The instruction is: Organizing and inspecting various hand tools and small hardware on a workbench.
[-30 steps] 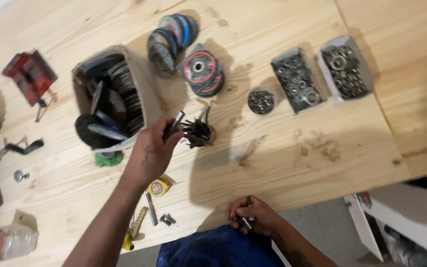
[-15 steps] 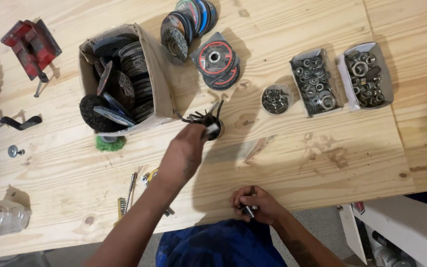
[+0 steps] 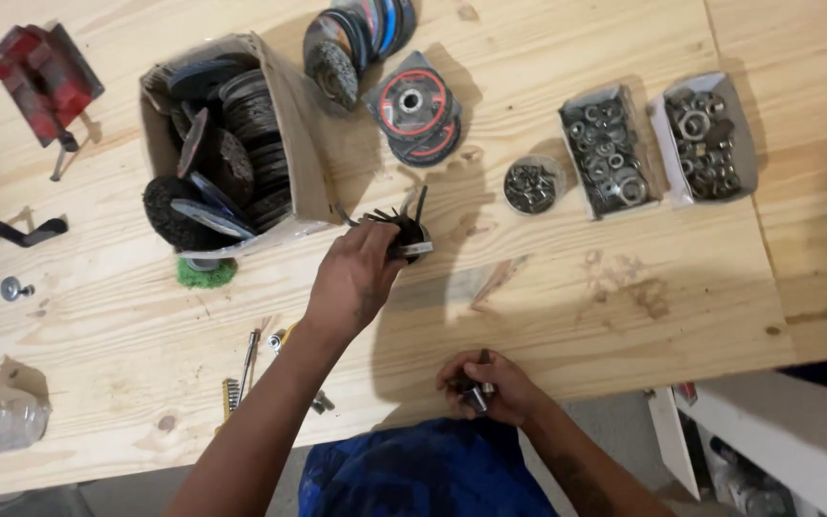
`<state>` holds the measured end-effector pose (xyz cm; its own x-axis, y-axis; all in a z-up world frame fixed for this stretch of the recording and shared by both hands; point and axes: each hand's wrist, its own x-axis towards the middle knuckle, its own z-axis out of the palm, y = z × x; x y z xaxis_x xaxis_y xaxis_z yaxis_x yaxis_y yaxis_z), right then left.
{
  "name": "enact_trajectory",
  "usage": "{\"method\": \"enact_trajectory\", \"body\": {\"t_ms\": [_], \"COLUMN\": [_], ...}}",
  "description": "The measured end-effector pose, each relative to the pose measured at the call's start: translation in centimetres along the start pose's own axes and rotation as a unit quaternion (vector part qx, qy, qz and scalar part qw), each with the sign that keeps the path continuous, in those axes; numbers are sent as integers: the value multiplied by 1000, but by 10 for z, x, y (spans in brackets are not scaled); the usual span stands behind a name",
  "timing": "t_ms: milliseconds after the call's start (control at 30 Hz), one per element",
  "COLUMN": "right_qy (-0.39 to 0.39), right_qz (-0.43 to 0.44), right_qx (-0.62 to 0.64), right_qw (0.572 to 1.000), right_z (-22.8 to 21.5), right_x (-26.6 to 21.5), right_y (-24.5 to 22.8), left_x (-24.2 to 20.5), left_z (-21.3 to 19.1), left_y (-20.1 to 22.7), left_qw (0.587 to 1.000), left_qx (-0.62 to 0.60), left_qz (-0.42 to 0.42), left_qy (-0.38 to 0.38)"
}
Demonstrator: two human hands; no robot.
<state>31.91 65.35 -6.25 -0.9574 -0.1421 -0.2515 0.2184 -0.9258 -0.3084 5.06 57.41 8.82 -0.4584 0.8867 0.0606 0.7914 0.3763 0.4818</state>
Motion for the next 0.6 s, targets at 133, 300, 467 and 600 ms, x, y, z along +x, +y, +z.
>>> {"method": "enact_trajectory", "body": {"t_ms": [133, 300, 467, 600], "right_qy": [138, 132, 44, 40], "right_qz": [30, -50, -107, -98], "right_qx": [85, 150, 180, 188], "right_qw": [986, 979, 977, 976], "right_z": [6, 20, 13, 9], "right_x": [7, 20, 24, 29], "right_y": [3, -8, -18, -26], "left_x": [2, -5, -16, -21], "left_z": [-20, -15, -14, -25], "left_y": [6, 7, -12, -9], "left_qw": [997, 997, 996, 992], "left_qx": [-50, -46, 40, 91], "left_qz": [53, 60, 65, 67], "left_qy": [29, 29, 44, 53]}}
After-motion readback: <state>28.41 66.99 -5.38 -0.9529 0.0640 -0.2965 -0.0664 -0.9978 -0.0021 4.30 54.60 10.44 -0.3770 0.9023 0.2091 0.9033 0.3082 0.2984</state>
